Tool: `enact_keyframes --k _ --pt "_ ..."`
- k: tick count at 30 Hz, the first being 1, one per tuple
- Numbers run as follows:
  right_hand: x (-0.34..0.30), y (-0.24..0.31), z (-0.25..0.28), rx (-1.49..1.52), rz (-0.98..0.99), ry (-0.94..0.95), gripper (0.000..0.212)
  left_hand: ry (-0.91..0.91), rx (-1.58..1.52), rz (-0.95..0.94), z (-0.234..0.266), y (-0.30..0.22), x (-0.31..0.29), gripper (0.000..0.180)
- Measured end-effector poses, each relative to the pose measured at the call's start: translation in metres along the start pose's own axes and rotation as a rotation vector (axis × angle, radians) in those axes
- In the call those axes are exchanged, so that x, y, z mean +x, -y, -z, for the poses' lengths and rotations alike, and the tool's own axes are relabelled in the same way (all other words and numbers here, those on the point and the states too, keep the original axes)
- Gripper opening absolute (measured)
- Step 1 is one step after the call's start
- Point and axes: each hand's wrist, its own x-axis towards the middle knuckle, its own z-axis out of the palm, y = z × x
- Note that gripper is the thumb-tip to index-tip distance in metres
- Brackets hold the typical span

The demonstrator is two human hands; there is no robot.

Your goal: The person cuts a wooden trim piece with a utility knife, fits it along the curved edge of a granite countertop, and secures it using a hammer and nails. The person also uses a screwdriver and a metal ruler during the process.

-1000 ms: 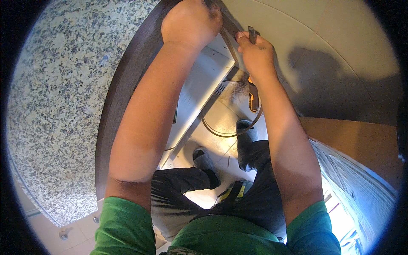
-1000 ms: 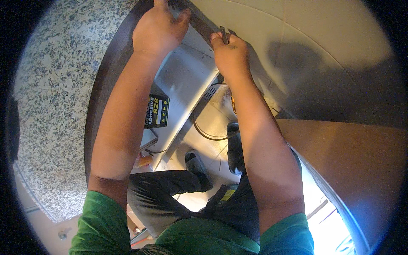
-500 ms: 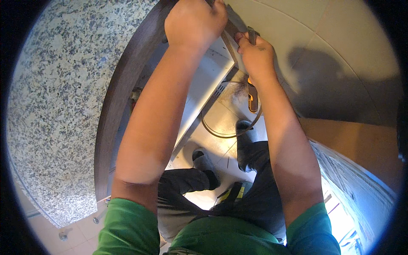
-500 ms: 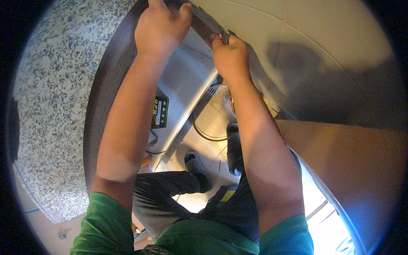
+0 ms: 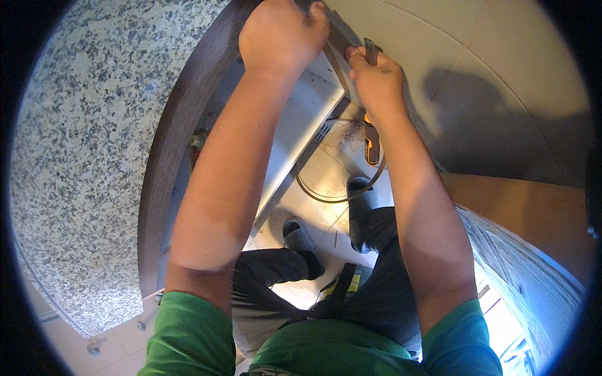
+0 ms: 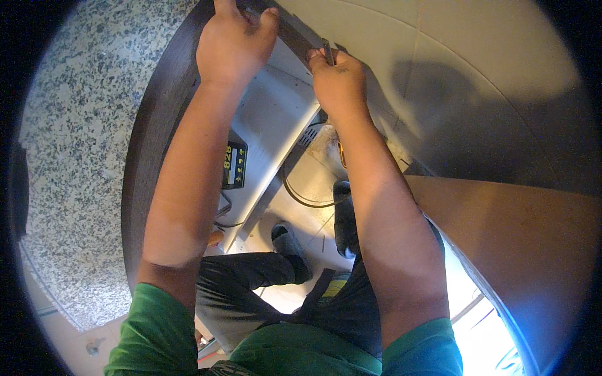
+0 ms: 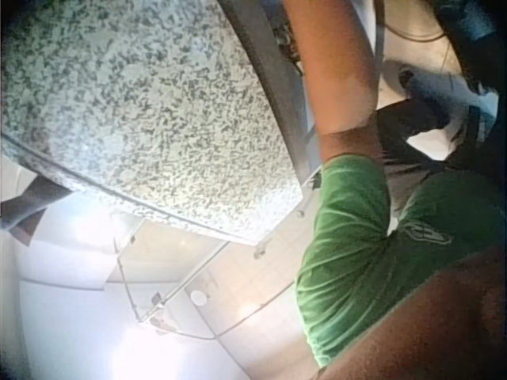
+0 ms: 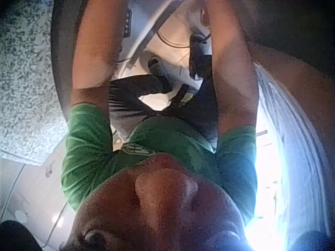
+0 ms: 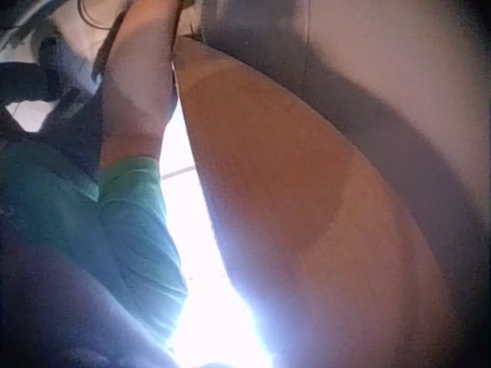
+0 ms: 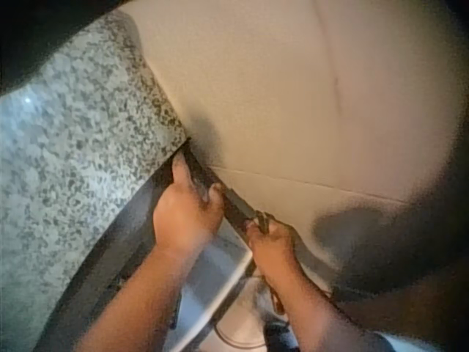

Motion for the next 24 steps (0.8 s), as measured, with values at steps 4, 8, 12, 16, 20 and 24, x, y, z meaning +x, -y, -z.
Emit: enact_keyframes --k 4,8,12,16,20,24 --pt "0.001 -0.003 -0.002 -0.043 0.033 0.014 0.028 -0.028 -0.004 -0.019 -0.005 0.005 0.002 0.083" --pt "0.002 -0.003 0.001 -0.039 0.033 0.009 0.026 0.108 -0.019 0.062 0.005 -0.01 0.004 0.076" --pt "0.002 -0.003 -0.002 -0.056 0.057 -0.006 0.025 -0.283 -0.354 -0.044 -0.023 0.01 -0.009 0.049" --pt "-0.001 0.0 -0.001 0.012 -0.039 0.0 0.022 -0.254 -0.797 0.422 -0.066 0.029 -0.009 0.03" --pt "-0.001 0.001 0.001 0.009 -0.039 -0.004 0.022 -0.282 -1.254 0.68 -0.077 0.016 -0.005 0.03" --pt "0.0 -0.001 0.002 0.046 -0.026 0.008 0.023 -0.227 -1.282 0.839 -0.082 0.018 0.01 0.031"
